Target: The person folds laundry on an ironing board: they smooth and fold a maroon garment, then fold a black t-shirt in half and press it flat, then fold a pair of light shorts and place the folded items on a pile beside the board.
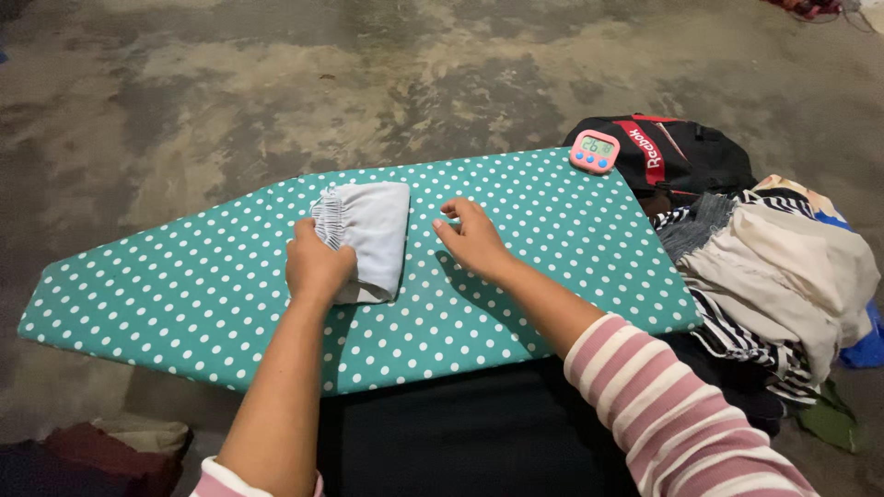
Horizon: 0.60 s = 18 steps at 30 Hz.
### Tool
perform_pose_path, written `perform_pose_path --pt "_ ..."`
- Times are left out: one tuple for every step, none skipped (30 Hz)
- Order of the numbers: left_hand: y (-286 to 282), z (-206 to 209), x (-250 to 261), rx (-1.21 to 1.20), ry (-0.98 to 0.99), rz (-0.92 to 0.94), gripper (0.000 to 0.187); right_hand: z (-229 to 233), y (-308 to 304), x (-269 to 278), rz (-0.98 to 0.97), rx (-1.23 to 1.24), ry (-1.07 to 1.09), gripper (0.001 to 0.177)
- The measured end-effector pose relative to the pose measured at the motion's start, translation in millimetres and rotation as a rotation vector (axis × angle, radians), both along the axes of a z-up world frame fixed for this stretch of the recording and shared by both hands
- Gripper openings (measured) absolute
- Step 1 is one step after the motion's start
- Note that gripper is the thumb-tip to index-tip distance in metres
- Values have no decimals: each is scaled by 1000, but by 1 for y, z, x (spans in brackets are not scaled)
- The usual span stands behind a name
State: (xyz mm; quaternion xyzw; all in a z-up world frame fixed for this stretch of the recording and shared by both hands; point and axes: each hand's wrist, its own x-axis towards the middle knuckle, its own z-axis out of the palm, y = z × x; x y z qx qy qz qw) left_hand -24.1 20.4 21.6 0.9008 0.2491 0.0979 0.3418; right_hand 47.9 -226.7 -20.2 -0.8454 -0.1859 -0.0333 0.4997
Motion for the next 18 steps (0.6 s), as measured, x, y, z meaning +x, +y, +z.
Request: perform_pose_path --pt "1 -1 2 5 -18 -20 75 1 0 0 1 8 10 40" --pt "2 -2 3 11 -37 -40 75 2 -1 -1 -1 4 -6 39" --pt "4 -3 4 13 -50 -71 75 3 -3 -2 -4 1 -21 39" --pt "5 -2 4 15 -64 -102 74 4 -5 -2 -7 -2 -37 38" --pt "6 -2 4 17 -77 -133 74 5 -6 -3 -22 -5 -33 39" --pt "6 -1 5 -4 -99 -195 73 5 -8 -3 -38 -9 -29 39" --pt "7 1 4 -24 -122 -255 71 6 -9 -3 -51 -12 -24 39" --pt "7 3 4 -44 -144 -316 70 6 -11 -2 -60 -24 -27 39" --pt "6 5 5 -57 -126 -357 69 6 -12 0 -68 -36 -30 39" --pt "3 7 6 -70 -109 -398 68 5 -13 1 -76 -48 -33 39" --pt "-2 9 7 -83 -91 -440 67 4 -14 2 -75 -45 -61 39" --pt "-5 11 8 -88 -78 -471 67 3 -15 4 -73 -42 -89 39" --pt "-9 12 10 -93 -65 -503 68 1 -17 5 -73 -40 -116 39" --pt "-14 13 11 -98 -51 -536 68 0 -19 6 -65 -37 -137 41" --pt "-19 14 13 -83 -104 -541 67 -2 -20 8 -56 -34 -158 43" --pt "-24 14 14 -67 -158 -546 65 -3 -22 10 -48 -32 -179 45" --pt "-29 14 15 -52 -211 -550 63 -4 -23 11 -56 -72 -164 48" --pt "-33 14 14 11 -260 -522 63 -5 -24 11 -64 -112 -149 50"
